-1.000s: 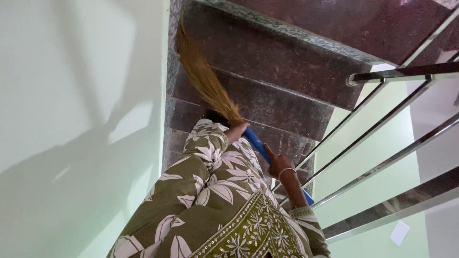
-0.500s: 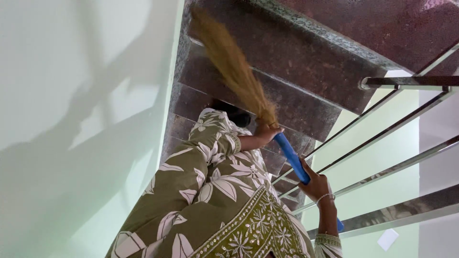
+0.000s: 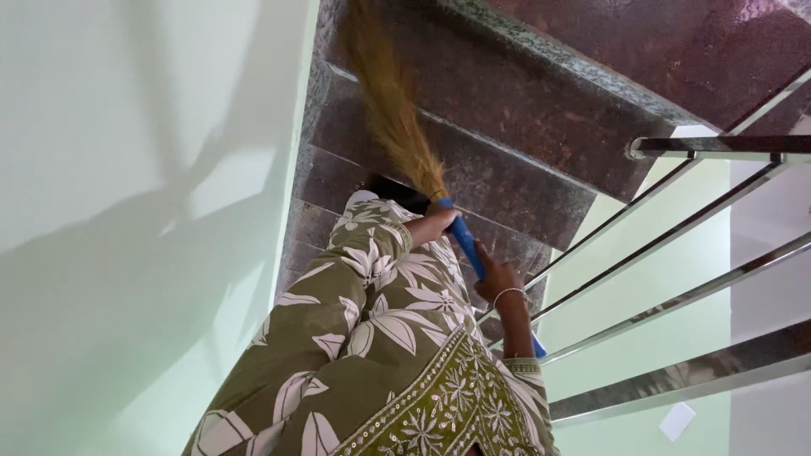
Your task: The person sweeps the stairs step by step using a broom while walking down the staircase.
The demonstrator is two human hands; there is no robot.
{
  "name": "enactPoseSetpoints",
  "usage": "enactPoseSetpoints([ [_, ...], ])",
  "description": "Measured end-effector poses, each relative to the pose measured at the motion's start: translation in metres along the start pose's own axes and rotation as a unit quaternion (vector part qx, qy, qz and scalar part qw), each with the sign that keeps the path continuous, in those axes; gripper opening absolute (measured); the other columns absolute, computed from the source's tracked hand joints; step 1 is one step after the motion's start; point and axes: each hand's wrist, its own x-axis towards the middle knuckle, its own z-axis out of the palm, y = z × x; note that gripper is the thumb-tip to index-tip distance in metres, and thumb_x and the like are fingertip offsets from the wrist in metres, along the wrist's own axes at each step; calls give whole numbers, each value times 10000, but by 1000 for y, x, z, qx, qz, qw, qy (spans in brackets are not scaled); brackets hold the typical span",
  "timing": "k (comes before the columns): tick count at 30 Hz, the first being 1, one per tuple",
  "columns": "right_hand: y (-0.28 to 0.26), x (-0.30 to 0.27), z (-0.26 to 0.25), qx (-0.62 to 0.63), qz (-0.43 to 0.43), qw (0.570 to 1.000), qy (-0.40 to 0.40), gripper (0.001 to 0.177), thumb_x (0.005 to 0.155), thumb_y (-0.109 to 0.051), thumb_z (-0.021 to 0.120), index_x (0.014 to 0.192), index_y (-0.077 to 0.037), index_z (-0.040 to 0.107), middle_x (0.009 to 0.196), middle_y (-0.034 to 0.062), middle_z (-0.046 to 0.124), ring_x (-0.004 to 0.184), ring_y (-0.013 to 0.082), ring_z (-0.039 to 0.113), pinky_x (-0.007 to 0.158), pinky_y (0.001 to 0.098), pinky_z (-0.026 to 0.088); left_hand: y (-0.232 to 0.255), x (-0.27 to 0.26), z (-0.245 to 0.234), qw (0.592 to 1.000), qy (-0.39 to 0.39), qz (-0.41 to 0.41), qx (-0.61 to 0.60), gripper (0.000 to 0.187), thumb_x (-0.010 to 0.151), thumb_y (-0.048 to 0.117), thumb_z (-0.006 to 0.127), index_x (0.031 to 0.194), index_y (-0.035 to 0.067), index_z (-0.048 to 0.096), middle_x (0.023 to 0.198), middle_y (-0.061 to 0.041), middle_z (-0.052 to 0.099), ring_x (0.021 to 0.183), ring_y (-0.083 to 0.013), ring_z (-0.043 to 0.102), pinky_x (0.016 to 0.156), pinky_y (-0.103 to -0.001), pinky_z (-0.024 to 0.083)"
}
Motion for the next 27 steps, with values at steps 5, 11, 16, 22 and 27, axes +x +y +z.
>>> enactPoseSetpoints([
  [5, 2, -11, 10, 11, -22, 1000, -8, 1090, 776, -245, 825, 1603, -502, 162, 1069, 237, 698, 935, 377, 725, 806, 487, 619, -10, 0, -5, 999, 18, -34, 25, 423, 902, 341, 718, 1094, -16, 599, 916, -150, 681, 737, -266, 693, 618, -408, 599],
  [11, 13, -30, 16, 19, -10, 1000, -18, 1051, 788, -195, 760, 1591, -516, 163, 1035, 153, 740, 852, 340, 755, 785, 487, 630, -22, -14, 2, 996, -34, -22, 77, 409, 880, 365, 736, 1041, -6, 672, 901, -131, 729, 732, -240, 722, 630, -368, 599],
  [16, 27, -61, 55, 61, 43, 997, 11, 983, 816, -254, 721, 1608, -496, 191, 897, 199, 768, 810, 371, 741, 793, 502, 613, -44, -22, 18, 985, -57, 16, 159, 406, 863, 384, 751, 998, 2, 732, 888, -116, 769, 728, -218, 747, 640, -334, 599],
  [22, 18, -74, 156, 226, 83, 962, 130, 997, 715, -291, 802, 1571, -339, 293, 910, 199, 757, 738, 402, 736, 792, 493, 611, -57, -26, 27, 938, -12, 130, 321, 428, 787, 418, 823, 943, 22, 774, 894, -115, 798, 764, -223, 767, 703, -323, 598],
  [27, -23, -92, 216, 354, 138, 909, 172, 914, 756, -277, 784, 1561, -268, 352, 941, 202, 759, 775, 376, 750, 791, 473, 616, -61, -33, 43, 869, 21, 182, 459, 659, 667, 466, 911, 1094, 17, 686, 1038, -165, 742, 910, -306, 732, 807, -400, 589],
])
